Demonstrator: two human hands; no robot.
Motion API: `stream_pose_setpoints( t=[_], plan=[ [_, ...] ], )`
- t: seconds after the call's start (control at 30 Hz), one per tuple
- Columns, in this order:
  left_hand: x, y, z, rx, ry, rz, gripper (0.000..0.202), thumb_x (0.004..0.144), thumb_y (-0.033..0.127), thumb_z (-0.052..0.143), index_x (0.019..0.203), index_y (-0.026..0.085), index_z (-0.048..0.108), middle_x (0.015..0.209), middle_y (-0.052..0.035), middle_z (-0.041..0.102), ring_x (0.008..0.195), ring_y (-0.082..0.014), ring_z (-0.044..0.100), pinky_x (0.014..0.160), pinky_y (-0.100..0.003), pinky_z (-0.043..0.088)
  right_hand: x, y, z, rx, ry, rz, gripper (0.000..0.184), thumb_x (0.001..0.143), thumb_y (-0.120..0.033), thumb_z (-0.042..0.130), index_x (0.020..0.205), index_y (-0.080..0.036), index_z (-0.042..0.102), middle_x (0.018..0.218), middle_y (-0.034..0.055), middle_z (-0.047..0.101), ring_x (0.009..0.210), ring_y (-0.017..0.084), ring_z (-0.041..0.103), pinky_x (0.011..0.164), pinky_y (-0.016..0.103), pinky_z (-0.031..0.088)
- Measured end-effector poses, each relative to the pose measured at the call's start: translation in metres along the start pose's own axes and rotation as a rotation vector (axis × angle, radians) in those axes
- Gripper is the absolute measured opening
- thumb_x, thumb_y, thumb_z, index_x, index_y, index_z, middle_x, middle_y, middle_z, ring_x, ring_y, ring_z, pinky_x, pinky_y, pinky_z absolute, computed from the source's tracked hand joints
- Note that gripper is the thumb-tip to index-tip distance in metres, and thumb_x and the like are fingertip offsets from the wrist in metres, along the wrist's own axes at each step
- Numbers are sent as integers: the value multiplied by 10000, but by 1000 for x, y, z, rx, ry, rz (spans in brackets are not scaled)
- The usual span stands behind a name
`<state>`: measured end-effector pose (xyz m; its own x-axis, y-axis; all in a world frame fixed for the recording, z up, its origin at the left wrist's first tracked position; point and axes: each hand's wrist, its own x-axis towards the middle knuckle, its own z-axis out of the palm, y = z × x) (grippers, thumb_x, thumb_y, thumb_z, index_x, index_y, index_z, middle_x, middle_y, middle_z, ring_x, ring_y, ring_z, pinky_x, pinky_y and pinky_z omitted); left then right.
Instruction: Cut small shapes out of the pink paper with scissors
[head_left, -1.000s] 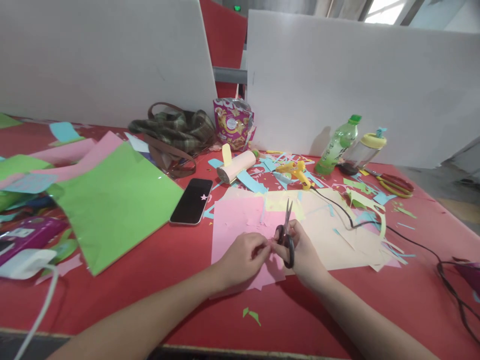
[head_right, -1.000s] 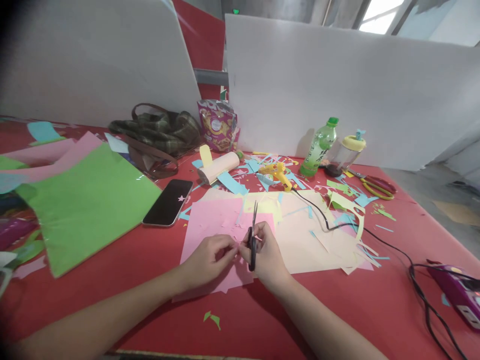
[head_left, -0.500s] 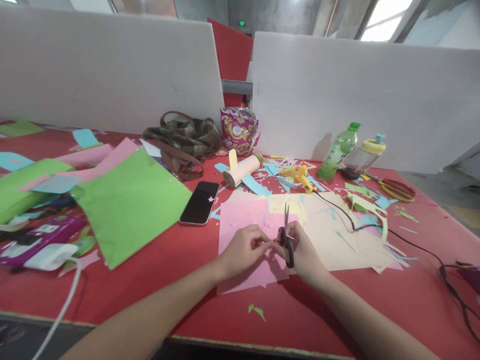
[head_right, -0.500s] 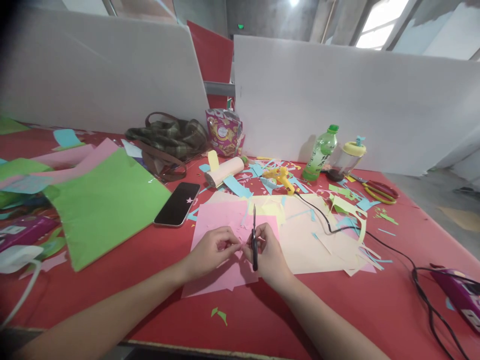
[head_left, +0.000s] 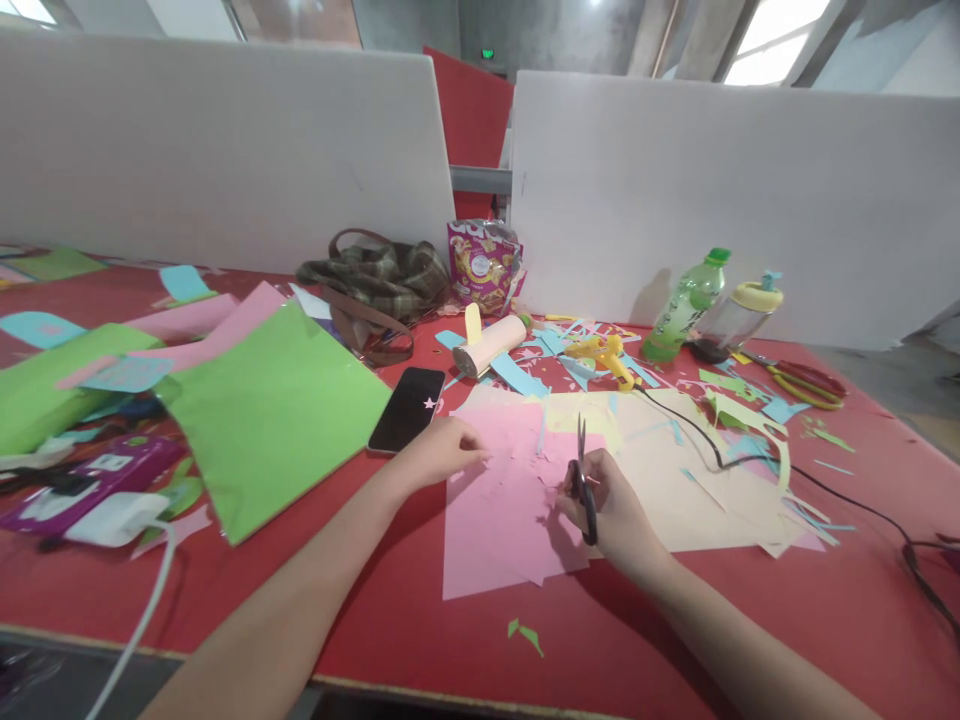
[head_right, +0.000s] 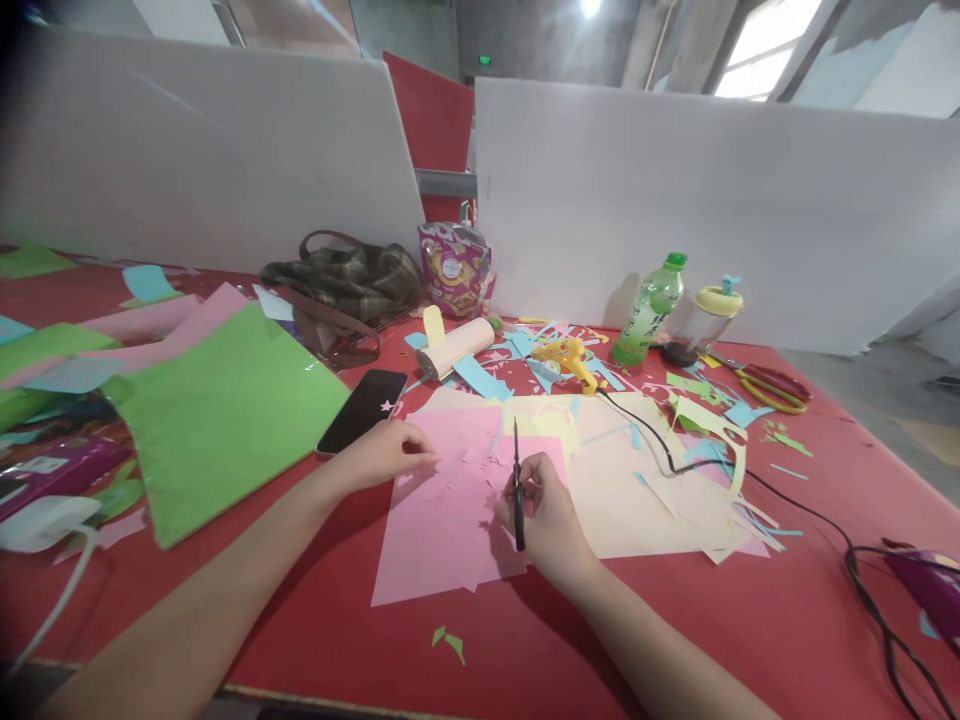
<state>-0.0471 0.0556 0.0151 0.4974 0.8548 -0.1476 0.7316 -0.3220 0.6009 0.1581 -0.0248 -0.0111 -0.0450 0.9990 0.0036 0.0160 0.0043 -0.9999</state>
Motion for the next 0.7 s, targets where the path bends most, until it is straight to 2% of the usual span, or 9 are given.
stream_pose_setpoints(
  t=[0.13,0.33,0.43,0.57,0.63,0.7],
  plan=[
    [-2,-8,-7,64,-12,-22,188,648,275,517,550,147,612,504,-1,571,511,-121,496,465,-203,294,0,2,0,-17,-7,15,286,630,-146,603,686,-230,335,670,-36,490,553,115,467,467,230,368],
    [-6,-7,-7,153,22,-16,51,589,203,549,564,164,568,572,4,569,569,-133,506,493,-203,310,-1,2,-1,-24,-3,17,282,642,-138,584,692,-230,323,679,-30,482,555,114,460,465,230,363],
    [-5,-7,-6,200,85,-2,70,624,211,522,661,168,564,692,-16,575,665,-161,517,560,-232,340,1,2,-1,-35,14,9,278,635,-142,587,694,-229,329,674,-26,483,570,122,468,473,238,374],
    [-2,-2,4,246,159,33,148,702,233,461,791,159,554,871,-51,560,807,-189,509,733,-318,340,4,1,-5,-61,63,-48,273,633,-132,586,699,-226,339,684,-29,479,580,119,462,506,247,378],
    [-1,4,12,256,150,88,147,700,260,491,801,173,554,906,-37,551,857,-188,496,794,-331,319,6,-1,-8,-55,93,-72,269,637,-133,586,697,-226,341,688,-34,472,583,115,459,518,247,382],
    [-2,11,21,263,78,221,236,672,333,552,853,182,547,963,-40,538,907,-202,477,810,-335,322,8,-2,-11,-30,125,-74,267,644,-140,586,701,-230,341,687,-40,461,570,109,451,495,234,380]
  ],
)
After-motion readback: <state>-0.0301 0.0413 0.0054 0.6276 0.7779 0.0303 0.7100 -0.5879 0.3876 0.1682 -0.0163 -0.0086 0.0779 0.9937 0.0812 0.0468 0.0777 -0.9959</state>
